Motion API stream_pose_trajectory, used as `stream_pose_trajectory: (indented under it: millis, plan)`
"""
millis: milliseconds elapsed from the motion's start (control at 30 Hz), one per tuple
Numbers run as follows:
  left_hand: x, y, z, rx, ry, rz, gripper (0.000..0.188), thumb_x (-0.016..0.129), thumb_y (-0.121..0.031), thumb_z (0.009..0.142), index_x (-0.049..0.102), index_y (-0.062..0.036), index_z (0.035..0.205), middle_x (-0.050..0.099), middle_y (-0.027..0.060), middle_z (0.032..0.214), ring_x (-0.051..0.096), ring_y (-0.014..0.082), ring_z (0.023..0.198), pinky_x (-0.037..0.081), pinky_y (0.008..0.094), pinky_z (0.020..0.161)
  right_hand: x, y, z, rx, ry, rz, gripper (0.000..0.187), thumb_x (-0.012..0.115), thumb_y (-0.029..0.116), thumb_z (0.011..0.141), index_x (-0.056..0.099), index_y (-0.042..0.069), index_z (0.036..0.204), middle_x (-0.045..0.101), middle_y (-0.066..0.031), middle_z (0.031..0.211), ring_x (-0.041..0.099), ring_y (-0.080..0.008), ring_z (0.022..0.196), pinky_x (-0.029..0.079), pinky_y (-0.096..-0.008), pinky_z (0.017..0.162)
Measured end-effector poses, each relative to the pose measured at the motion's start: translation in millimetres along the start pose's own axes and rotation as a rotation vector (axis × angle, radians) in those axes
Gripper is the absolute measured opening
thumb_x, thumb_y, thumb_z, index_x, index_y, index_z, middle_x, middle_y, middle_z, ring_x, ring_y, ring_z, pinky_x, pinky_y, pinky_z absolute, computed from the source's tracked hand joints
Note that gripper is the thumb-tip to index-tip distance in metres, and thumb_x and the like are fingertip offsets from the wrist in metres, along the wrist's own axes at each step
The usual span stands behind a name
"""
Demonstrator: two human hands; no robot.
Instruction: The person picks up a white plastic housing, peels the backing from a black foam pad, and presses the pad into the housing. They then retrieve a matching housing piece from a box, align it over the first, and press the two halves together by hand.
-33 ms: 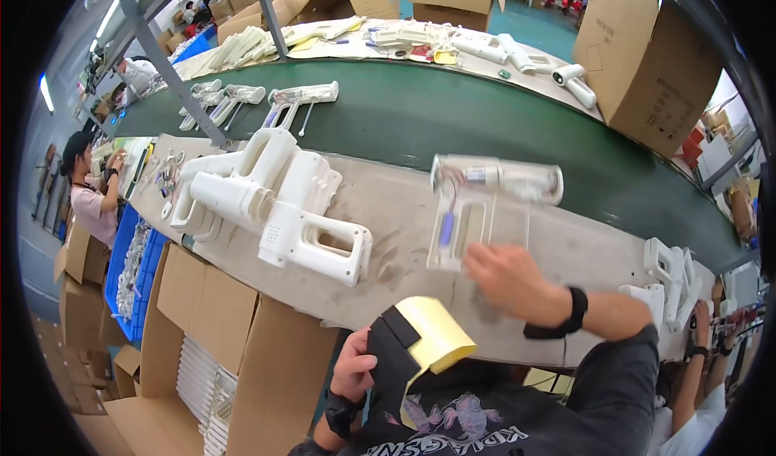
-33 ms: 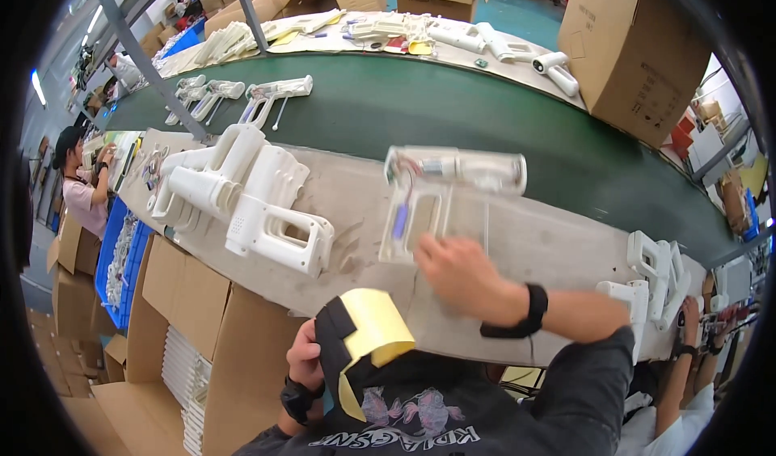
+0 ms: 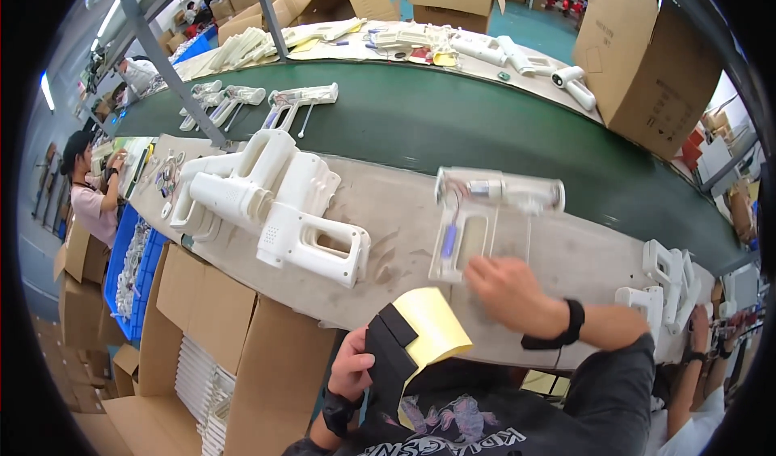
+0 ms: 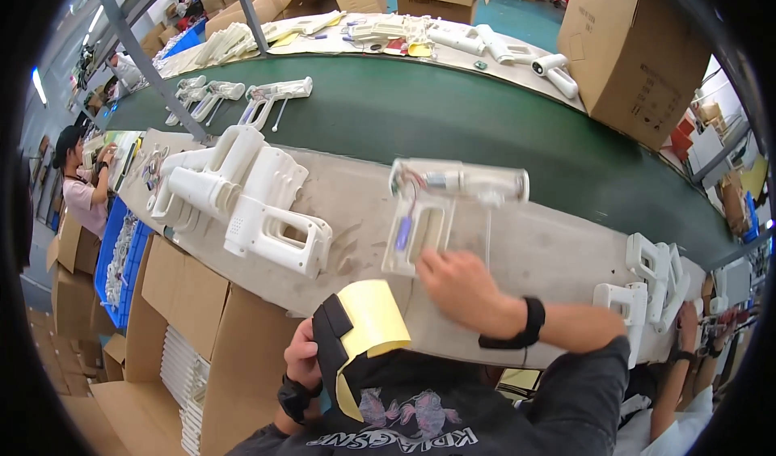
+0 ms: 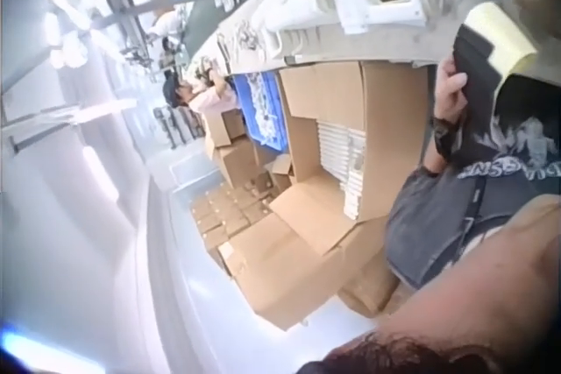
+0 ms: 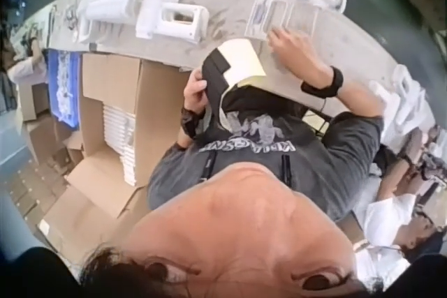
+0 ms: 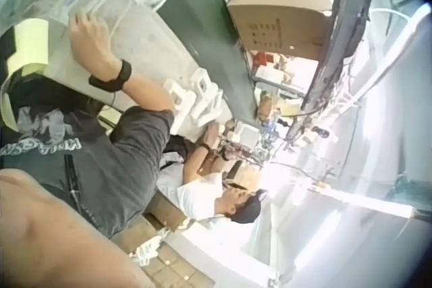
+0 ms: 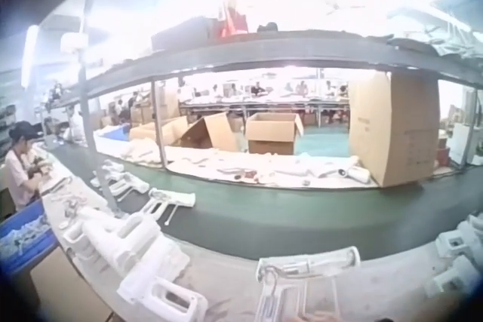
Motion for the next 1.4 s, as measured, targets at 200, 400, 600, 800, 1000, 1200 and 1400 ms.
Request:
stream_pose_trajectory:
  millis: [200, 400, 600, 800, 1000, 1200, 1400]
  plan:
    - [15, 1, 28, -0.050, 0.007, 0.049, 0.060, 0.069, -0.011, 0.085, 0.048, 0.0072, 0.139, 0.063, 0.0176, 0.133, 0.064, 0.0255, 0.119, 0.051, 0.0374, 0.103, 33, 28, -48, 0.024, -0.006, 0.093, 0.020, 0.064, 0.007, 0.074, 0.060, 0.003, 0.094, 0.055, -0.0089, 0.092, 0.061, -0.0258, 0.081, 0.050, -0.0373, 0.070]
    - [35, 5, 44, -0.051, -0.002, 0.143, 0.061, 0.071, -0.009, 0.085, 0.049, 0.0053, 0.139, 0.063, 0.0160, 0.132, 0.064, 0.0252, 0.119, 0.050, 0.0376, 0.104, 84, 23, -66, 0.122, 0.017, 0.303, 0.026, 0.066, 0.002, 0.075, 0.066, 0.002, 0.102, 0.063, -0.0164, 0.114, 0.066, -0.0344, 0.091, 0.053, -0.0429, 0.076]
    - [39, 6, 40, -0.031, -0.137, 0.343, 0.055, 0.066, -0.002, 0.092, 0.047, 0.0035, 0.143, 0.063, 0.0124, 0.133, 0.062, 0.0180, 0.121, 0.049, 0.0334, 0.104, 2, -22, -69, 0.344, -0.245, 0.711, 0.026, 0.068, 0.000, 0.087, 0.069, 0.007, 0.112, 0.066, -0.0146, 0.103, 0.068, -0.0302, 0.086, 0.055, -0.0348, 0.075]
    - [81, 18, 48, -0.070, 0.011, 1.024, 0.033, 0.069, -0.013, 0.096, 0.059, 0.0014, 0.125, 0.073, 0.0121, 0.099, 0.068, 0.0136, 0.089, 0.054, 0.0305, 0.079, -60, 4, -59, 0.300, -0.394, 0.702, 0.026, 0.072, 0.002, 0.087, 0.071, 0.003, 0.113, 0.067, -0.0132, 0.105, 0.067, -0.0276, 0.088, 0.055, -0.0345, 0.077]
    - [89, 15, 50, 0.051, 0.175, 1.256, 0.033, 0.072, -0.017, 0.093, 0.060, 0.0004, 0.118, 0.068, 0.0187, 0.105, 0.067, 0.0341, 0.089, 0.053, 0.0367, 0.080, -8, -1, -52, 0.281, 0.019, 1.375, 0.030, 0.076, 0.012, 0.092, 0.069, 0.000, 0.118, 0.066, -0.0069, 0.106, 0.065, -0.0139, 0.094, 0.053, -0.0281, 0.083]
    - [79, 18, 38, -0.082, 0.254, 1.328, 0.039, 0.072, -0.019, 0.093, 0.060, 0.0009, 0.124, 0.066, 0.0210, 0.109, 0.066, 0.0394, 0.094, 0.053, 0.0393, 0.084, 14, -1, -58, 0.317, 0.216, 1.687, 0.030, 0.075, 0.009, 0.092, 0.069, -0.001, 0.120, 0.066, -0.0037, 0.110, 0.061, -0.0102, 0.097, 0.050, -0.0258, 0.086]
    - [64, 25, 26, -0.166, 0.227, 1.261, 0.044, 0.072, -0.018, 0.093, 0.057, 0.0001, 0.130, 0.068, 0.0190, 0.107, 0.068, 0.0333, 0.093, 0.053, 0.0356, 0.082, 24, -2, -61, 0.320, 0.257, 1.751, 0.030, 0.077, 0.008, 0.090, 0.070, 0.000, 0.118, 0.065, -0.0015, 0.109, 0.060, -0.0080, 0.094, 0.050, -0.0243, 0.082]
Point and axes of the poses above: each hand's wrist, its own z-axis towards the middle knuckle, its own x-axis out of the palm, y = z × x, the point moved 5 cm from there along z, towards the middle knuckle
